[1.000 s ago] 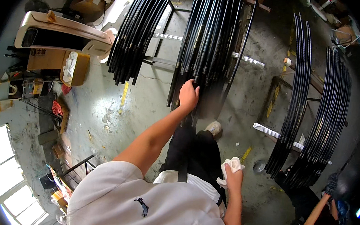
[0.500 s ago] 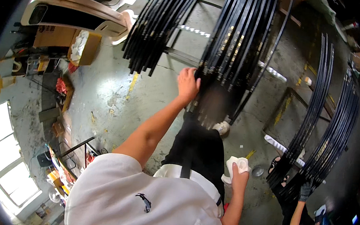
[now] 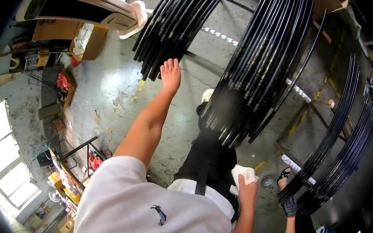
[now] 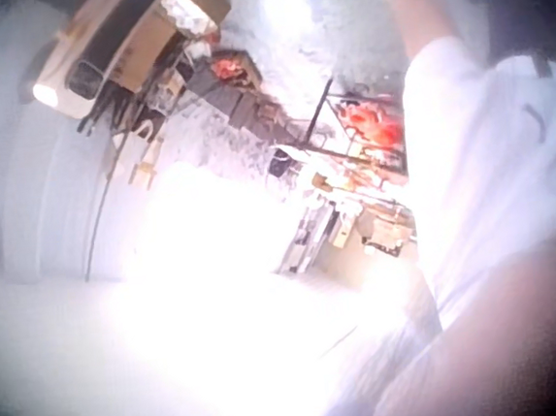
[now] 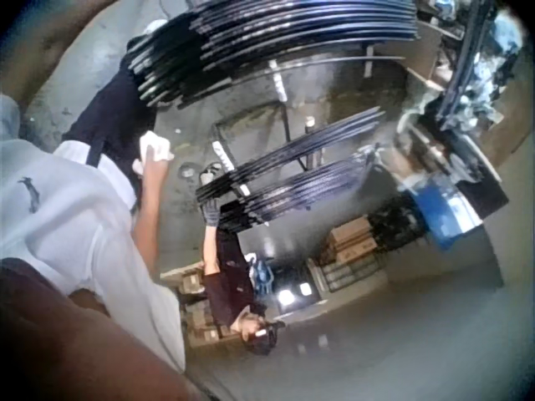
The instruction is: The person cleans long black poles by sliding a cloth along the length of each pole and then places them onto a storage rack.
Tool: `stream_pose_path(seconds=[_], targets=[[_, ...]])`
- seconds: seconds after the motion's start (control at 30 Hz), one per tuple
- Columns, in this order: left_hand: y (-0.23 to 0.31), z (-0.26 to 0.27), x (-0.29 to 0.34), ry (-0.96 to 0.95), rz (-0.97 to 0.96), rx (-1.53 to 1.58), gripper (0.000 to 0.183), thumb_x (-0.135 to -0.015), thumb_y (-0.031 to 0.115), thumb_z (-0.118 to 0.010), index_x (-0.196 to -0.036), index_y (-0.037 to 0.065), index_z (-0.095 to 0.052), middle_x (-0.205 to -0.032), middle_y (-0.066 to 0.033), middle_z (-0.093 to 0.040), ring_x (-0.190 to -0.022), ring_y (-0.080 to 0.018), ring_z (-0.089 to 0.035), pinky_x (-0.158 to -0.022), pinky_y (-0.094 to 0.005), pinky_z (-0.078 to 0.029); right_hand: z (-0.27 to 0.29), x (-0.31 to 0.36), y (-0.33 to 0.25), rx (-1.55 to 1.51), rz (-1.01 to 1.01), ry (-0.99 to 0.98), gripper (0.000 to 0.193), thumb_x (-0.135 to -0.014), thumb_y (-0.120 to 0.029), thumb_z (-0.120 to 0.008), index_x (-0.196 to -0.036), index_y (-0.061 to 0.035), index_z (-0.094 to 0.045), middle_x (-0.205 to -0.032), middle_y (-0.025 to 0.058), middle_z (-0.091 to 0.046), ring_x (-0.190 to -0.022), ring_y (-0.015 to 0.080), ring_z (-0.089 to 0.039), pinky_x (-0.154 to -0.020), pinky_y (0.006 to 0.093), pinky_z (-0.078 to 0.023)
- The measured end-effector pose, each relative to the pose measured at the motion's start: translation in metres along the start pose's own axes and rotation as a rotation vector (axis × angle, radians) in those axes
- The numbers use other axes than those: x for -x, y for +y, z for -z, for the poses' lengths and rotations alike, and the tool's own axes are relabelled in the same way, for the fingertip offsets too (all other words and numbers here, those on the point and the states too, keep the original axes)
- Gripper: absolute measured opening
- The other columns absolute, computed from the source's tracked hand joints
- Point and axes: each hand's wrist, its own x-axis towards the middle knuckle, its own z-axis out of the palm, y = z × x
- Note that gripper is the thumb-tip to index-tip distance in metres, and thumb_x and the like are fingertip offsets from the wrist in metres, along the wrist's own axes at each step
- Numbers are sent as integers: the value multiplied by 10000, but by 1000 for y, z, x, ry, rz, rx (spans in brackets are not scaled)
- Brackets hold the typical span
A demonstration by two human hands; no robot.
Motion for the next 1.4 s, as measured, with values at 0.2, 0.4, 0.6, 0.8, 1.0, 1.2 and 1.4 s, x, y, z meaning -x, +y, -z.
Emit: stream_pose_path(seconds=[0.2,0.4,0.6,0.8,1.0,1.2,1.4], targets=[[2,-22,-23,181,-157,-131,415,-791,137,-516,-1194,182,-426,-1104,-35,-432,-994,-205,-426,-823,-351,-342,14,-10,23,-36,73,96,323,-801,-165,-638,-1043,35,-564,-966,102,-607,-864,178,-574,-751,311,-452],[0,-21,-23,230,-51,-15,396,-795,116,-507,-1179,164,-425,-1141,-39,-426,-1045,-212,-421,-846,-357,-336,22,-11,25,69,46,99,307,-801,-159,-634,-1037,27,-572,-952,100,-608,-853,176,-573,-746,312,-453],[-7,-3,-12,59,121,-54,369,-761,146,-555,-1110,110,-439,-1146,-65,-422,-1081,-222,-401,-851,-386,-327,24,-12,37,-8,51,92,309,-803,-165,-634,-1034,31,-570,-954,97,-605,-850,170,-572,-739,310,-454],[-4,11,-4,-47,189,53,200,-811,180,-543,-970,101,-450,-956,-88,-585,-854,-254,-574,-670,-401,-428,30,-3,35,35,91,33,348,-840,-201,-606,-1097,25,-542,-1000,90,-596,-890,164,-564,-763,301,-449],[-8,76,41,-299,214,414,325,-876,372,-508,-916,54,-457,-757,-175,-629,-704,-367,-623,-590,-477,-473,35,-8,40,-344,132,51,437,-936,-314,-454,-1228,11,-463,-1155,105,-547,-1051,187,-521,-901,299,-395],[0,167,164,-251,166,829,284,-886,280,-490,-985,13,-489,-828,-233,-606,-771,-415,-583,-656,-483,-458,41,-7,-10,-961,198,-322,405,-926,-239,-463,-1257,-7,-420,-1217,108,-517,-1103,225,-525,-935,361,-417],[72,321,264,-392,63,1093,376,-894,252,-506,-1196,47,-415,-888,-239,-604,-770,-438,-577,-638,-463,-462,-28,32,-68,-880,334,-628,352,-903,-287,-514,-1124,-12,-514,-1042,47,-568,-922,138,-539,-853,284,-423]])
